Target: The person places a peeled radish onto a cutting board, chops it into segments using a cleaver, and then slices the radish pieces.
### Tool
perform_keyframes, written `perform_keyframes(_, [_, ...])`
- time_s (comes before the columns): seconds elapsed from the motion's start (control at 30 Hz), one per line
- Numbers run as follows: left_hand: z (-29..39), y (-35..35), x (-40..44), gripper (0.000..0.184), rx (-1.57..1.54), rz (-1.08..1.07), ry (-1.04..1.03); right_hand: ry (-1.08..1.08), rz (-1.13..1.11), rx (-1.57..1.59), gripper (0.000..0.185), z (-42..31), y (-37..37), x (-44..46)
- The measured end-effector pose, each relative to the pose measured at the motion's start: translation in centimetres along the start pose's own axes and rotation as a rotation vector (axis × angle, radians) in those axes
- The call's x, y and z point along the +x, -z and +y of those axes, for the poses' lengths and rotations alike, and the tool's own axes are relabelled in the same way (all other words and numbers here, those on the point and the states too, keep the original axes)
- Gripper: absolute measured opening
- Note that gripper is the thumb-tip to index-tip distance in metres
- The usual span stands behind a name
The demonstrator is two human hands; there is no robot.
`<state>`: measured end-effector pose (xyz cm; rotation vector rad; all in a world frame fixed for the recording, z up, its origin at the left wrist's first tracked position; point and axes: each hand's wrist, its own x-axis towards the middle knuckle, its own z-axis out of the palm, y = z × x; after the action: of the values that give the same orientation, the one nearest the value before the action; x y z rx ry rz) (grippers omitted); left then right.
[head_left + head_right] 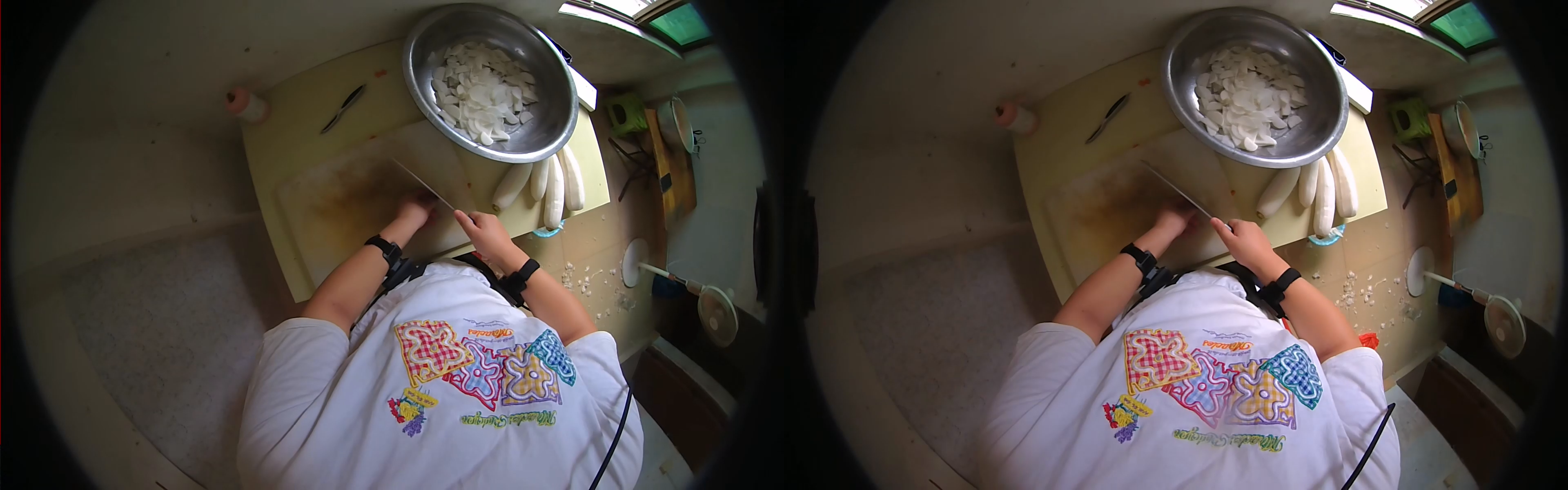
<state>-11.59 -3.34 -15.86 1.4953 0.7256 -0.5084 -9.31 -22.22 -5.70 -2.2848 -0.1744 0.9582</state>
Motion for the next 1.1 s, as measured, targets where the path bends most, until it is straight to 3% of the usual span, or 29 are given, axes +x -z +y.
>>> perform_keyframes(0.23, [-1.5, 0.7, 0.9, 0.021, 0.015, -0.051, 0.012, -0.014, -0.031, 0.309, 0.061, 1.1, 0.7, 0.6])
perform_keyframes(0.4, [-1.2, 1.4, -0.2, 0.022, 0.155, -0.105, -0.113, 0.05, -0.001, 0.208, 0.054, 0.0, 4.4, -3.4])
perform_keyframes(0.47, [-0.8, 1.8, -0.3, 0.023, 0.524, 0.076, -0.589, 0.076, 0.039, 0.225, 0.053, -0.2, 5.3, -4.9])
perform_keyframes(0.5, [0.0, 1.8, -0.8, 0.023, 0.532, 0.068, -0.597, 0.114, 0.088, 0.223, 0.052, -0.3, 5.8, -5.9])
perform_keyframes(0.57, [2.3, 1.7, -2.3, 0.029, 0.772, 0.16, -0.816, 0.148, 0.152, 0.227, 0.051, 0.5, 6.1, -7.2])
perform_keyframes(0.67, [3.6, 1.4, -1.4, 0.033, 1.046, 0.058, -0.677, 0.135, 0.236, 0.199, 0.048, 2.7, 6.2, -9.3])
perform_keyframes(0.8, [4.1, 1.7, 0.6, 0.03, 1.102, -0.037, -0.701, 0.101, 0.319, 0.265, 0.046, 5.7, 6.0, -12.1])
perform_keyframes(0.87, [5.0, 1.4, 0.3, 0.024, 1.221, -0.083, -0.578, 0.062, 0.388, 0.318, 0.046, 6.6, 5.8, -13.5])
perform_keyframes(0.97, [5.4, 1.2, 0.3, 0.02, 1.26, -0.131, -0.63, 0.01, 0.448, 0.379, 0.047, 8.7, 5.2, -15.0])
perform_keyframes(1.1, [8.9, -0.8, -3.4, 0.018, 1.244, -0.245, -0.551, -0.018, 0.519, 0.429, 0.048, 12.0, 4.7, -16.7])
